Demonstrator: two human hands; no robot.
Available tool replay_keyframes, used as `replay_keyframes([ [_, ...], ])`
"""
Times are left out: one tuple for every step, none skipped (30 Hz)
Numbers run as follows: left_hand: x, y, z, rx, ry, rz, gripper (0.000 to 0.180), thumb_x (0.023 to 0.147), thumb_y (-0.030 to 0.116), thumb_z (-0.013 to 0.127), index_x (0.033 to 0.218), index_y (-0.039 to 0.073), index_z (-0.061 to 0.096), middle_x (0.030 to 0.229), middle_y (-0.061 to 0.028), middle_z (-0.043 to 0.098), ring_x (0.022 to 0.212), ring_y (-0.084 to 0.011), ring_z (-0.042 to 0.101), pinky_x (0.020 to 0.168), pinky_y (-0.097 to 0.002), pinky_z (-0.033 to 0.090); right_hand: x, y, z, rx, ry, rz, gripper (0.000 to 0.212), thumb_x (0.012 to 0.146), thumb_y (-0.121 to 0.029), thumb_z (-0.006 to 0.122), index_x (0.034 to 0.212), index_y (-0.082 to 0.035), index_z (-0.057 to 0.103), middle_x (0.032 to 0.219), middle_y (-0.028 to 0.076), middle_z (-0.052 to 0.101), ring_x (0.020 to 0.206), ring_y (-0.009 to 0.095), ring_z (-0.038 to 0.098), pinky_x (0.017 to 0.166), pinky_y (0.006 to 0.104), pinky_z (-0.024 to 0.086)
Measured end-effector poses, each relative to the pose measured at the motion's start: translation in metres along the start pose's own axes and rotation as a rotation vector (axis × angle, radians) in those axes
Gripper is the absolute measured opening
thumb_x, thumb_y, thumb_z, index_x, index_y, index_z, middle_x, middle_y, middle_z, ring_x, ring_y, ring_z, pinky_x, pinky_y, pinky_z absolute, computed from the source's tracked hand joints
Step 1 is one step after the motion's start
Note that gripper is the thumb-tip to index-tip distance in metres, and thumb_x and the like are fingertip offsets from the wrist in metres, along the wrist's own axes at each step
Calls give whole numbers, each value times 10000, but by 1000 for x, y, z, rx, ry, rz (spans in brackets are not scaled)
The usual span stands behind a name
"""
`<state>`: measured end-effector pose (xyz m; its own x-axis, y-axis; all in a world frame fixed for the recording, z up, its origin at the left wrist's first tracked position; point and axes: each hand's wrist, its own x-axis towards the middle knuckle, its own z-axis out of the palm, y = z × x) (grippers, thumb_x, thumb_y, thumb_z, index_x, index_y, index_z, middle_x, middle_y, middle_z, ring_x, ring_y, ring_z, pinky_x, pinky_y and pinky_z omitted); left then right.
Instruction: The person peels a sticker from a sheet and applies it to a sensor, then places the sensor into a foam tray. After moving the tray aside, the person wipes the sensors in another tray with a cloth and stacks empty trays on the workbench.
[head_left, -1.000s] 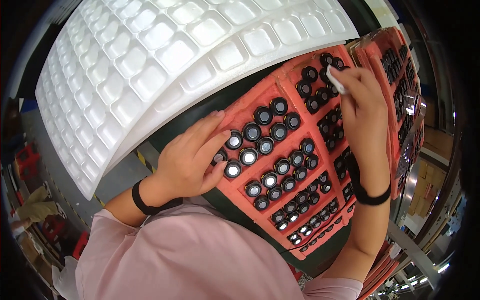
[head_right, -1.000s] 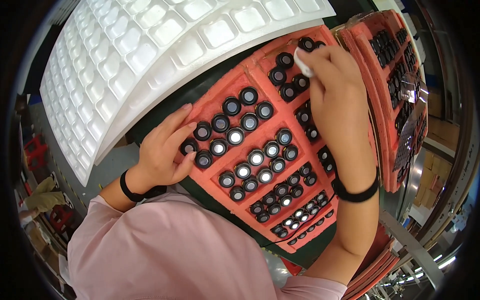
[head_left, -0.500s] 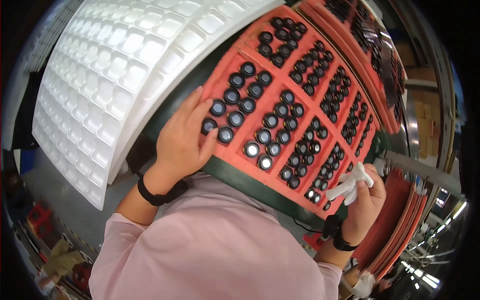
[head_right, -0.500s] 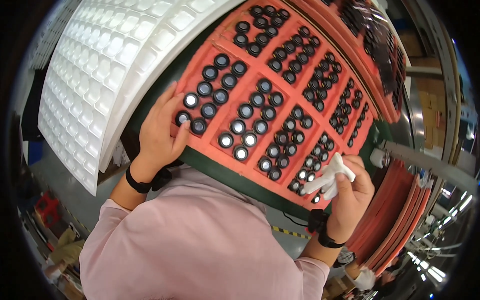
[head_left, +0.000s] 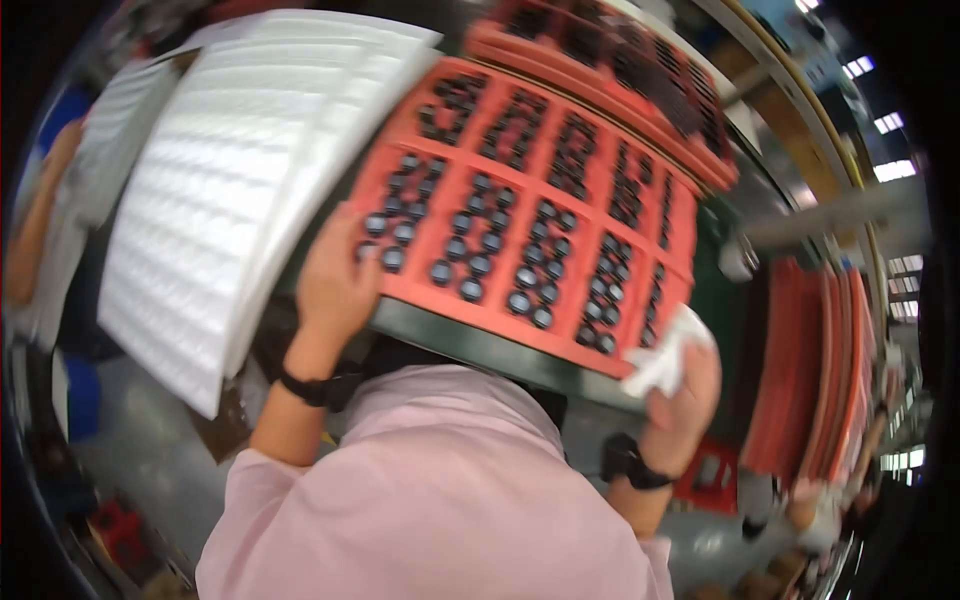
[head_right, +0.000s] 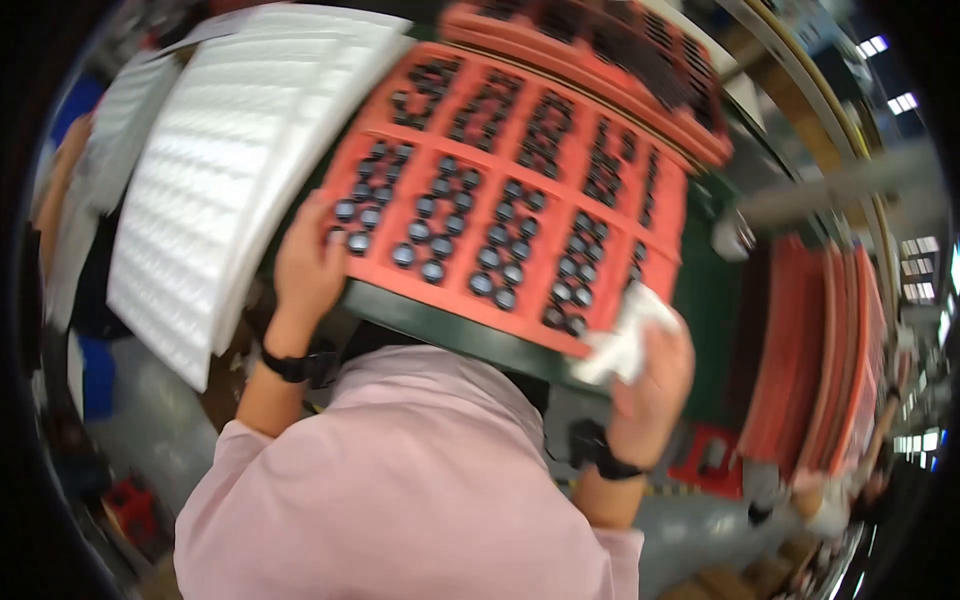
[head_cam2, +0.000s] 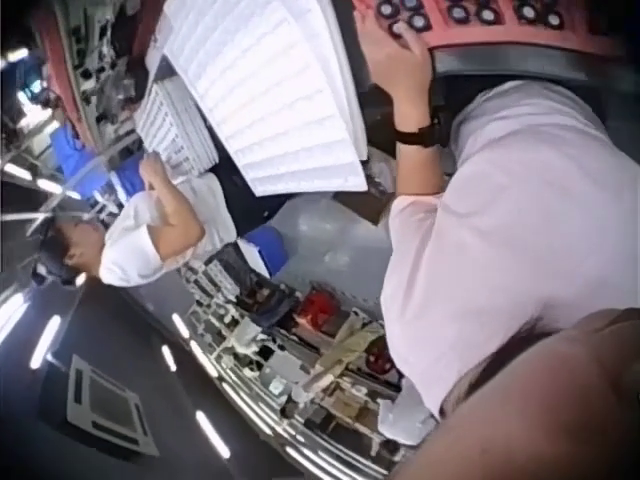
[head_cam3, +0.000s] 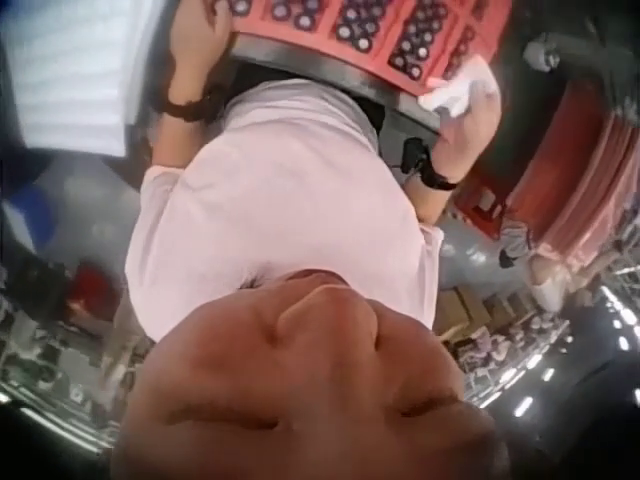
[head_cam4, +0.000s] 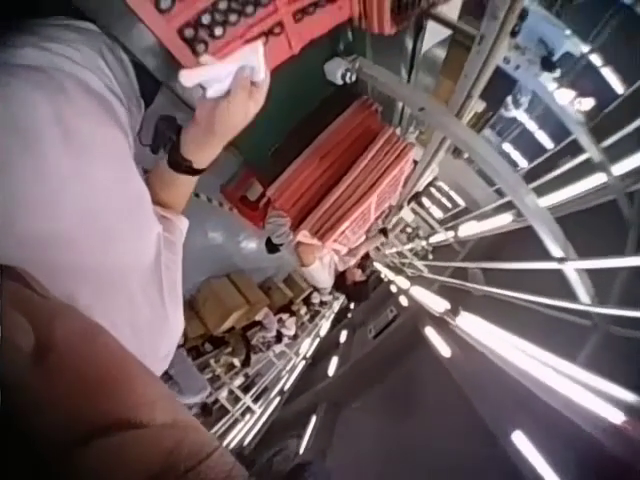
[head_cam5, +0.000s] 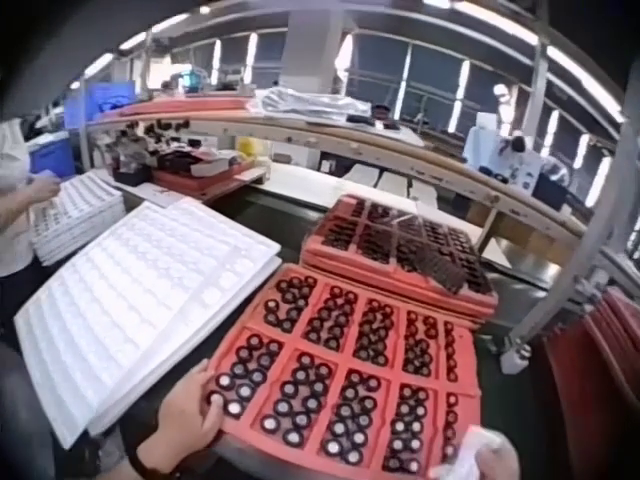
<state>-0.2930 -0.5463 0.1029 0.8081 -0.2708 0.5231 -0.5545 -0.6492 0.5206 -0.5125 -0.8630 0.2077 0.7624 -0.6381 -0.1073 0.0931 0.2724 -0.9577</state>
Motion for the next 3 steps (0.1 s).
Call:
replay_keyframes([
  [0,0,-1,-10,1,-10,438,839,117,645,1259,26,559,1299,-235,580,1177,-386,579,985,-422,472,2,-3,-20,-90,71,-129,303,968,-104,547,1230,48,544,1017,143,663,816,234,683,685,386,587],
  [-1,1,-2,-19,5,-25,436,837,127,650,1252,26,561,1290,-237,585,1180,-389,576,990,-423,470,12,-6,-44,-144,185,-251,303,976,-94,523,1238,55,548,1057,157,665,867,237,689,733,395,599],
  [2,5,0,-48,5,-20,440,834,141,658,1248,28,562,1288,-236,586,1183,-391,574,993,-426,467,23,1,-32,-113,137,-250,303,976,-94,523,1238,55,548,1057,157,665,867,237,689,733,395,599],
])
